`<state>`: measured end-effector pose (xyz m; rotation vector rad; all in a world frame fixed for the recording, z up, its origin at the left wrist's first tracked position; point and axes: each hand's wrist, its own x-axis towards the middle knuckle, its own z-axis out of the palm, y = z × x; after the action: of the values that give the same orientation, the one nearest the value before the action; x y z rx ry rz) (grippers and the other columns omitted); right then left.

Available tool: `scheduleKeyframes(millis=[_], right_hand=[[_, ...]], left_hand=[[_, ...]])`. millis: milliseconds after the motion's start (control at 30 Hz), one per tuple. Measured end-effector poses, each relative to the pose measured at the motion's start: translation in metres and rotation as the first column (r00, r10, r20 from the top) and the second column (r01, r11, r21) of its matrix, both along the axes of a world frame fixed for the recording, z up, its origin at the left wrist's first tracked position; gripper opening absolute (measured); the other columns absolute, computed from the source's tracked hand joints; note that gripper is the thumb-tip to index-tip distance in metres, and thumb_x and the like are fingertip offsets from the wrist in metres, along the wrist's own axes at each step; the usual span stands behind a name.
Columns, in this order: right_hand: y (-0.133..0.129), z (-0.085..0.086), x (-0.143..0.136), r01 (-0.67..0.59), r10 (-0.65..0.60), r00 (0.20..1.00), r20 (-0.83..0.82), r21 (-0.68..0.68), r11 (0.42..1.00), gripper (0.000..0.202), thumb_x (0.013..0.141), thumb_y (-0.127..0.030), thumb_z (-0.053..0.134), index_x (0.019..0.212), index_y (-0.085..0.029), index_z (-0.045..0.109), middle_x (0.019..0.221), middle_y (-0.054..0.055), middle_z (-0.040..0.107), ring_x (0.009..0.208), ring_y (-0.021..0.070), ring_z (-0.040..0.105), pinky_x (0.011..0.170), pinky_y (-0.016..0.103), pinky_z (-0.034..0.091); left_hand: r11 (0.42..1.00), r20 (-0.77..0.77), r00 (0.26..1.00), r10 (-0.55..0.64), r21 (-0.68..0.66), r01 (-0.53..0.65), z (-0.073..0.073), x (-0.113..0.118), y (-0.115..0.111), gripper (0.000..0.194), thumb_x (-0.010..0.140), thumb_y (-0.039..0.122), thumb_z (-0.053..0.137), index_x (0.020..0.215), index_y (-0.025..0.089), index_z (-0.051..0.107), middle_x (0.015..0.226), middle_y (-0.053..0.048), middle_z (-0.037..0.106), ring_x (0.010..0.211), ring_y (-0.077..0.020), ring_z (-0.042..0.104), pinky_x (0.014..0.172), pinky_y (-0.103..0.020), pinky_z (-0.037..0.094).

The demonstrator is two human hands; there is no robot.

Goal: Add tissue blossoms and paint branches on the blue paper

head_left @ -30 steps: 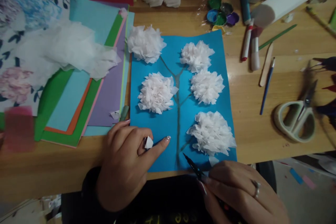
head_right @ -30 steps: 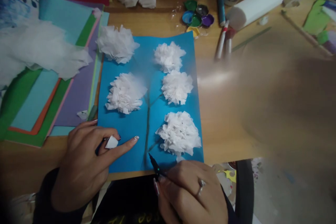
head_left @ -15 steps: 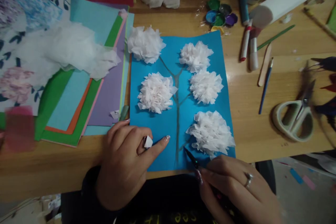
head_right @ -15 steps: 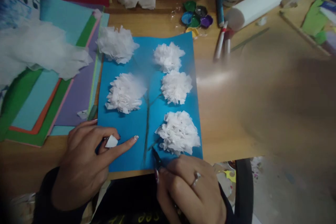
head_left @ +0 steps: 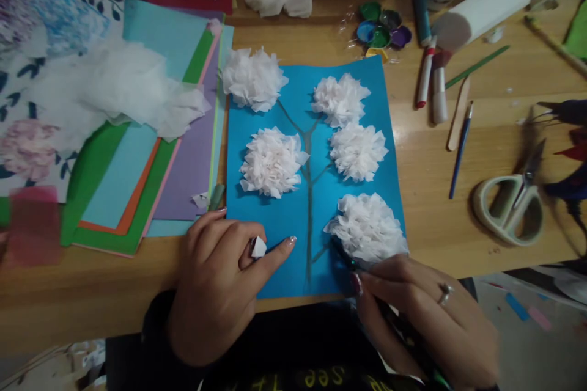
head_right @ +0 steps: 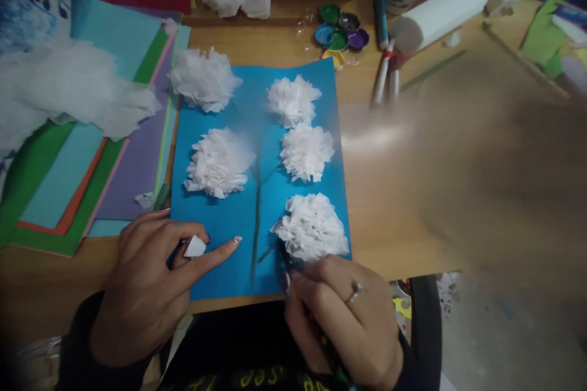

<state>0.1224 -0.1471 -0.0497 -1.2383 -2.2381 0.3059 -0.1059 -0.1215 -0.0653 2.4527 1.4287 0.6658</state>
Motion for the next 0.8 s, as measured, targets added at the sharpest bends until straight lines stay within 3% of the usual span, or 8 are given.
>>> scheduleKeyframes(millis=[300, 600, 800], right_hand=[[-0.003, -0.002, -0.002, -0.009, 0.007, 0.999, -0.041, -0.035, 0.999, 0.013, 0.082, -0.006, 0.059, 0.077, -0.018, 0.059, 0.062, -0.001, 0.057, 0.054, 0.0103, 0.052, 0.050, 0.024, 0.042], [-0.004, 0.001, -0.012, 0.049, -0.049, 0.999, 0.000, 0.045, 0.998, 0.017, 0.079, -0.001, 0.063, 0.072, -0.016, 0.057, 0.056, -0.001, 0.053, 0.050, 0.0102, 0.045, 0.045, 0.027, 0.034], [-0.010, 0.001, -0.009, 0.074, -0.074, 0.997, 0.029, 0.007, 0.997, 0.020, 0.075, 0.001, 0.066, 0.080, -0.017, 0.059, 0.062, -0.002, 0.057, 0.053, 0.0087, 0.049, 0.049, 0.023, 0.041]], left_hand=[[1.000, 0.015, 1.000, 0.016, -0.016, -0.016, 0.001, 0.002, -0.001, 0.040, 0.095, 0.009, 0.039, 0.096, 0.029, 0.074, 0.075, -0.002, 0.055, 0.073, -0.0153, 0.043, 0.092, -0.047, 0.036], [1.000, -0.003, 1.000, 0.001, -0.010, -0.001, 0.001, 0.000, -0.002, 0.039, 0.094, 0.008, 0.040, 0.099, 0.029, 0.073, 0.078, -0.002, 0.054, 0.075, -0.0159, 0.043, 0.092, -0.049, 0.037], [1.000, 0.004, 1.000, -0.011, -0.024, 0.011, 0.001, -0.001, -0.003, 0.040, 0.094, 0.006, 0.038, 0.101, 0.028, 0.072, 0.078, -0.002, 0.054, 0.076, -0.0156, 0.043, 0.093, -0.050, 0.036]])
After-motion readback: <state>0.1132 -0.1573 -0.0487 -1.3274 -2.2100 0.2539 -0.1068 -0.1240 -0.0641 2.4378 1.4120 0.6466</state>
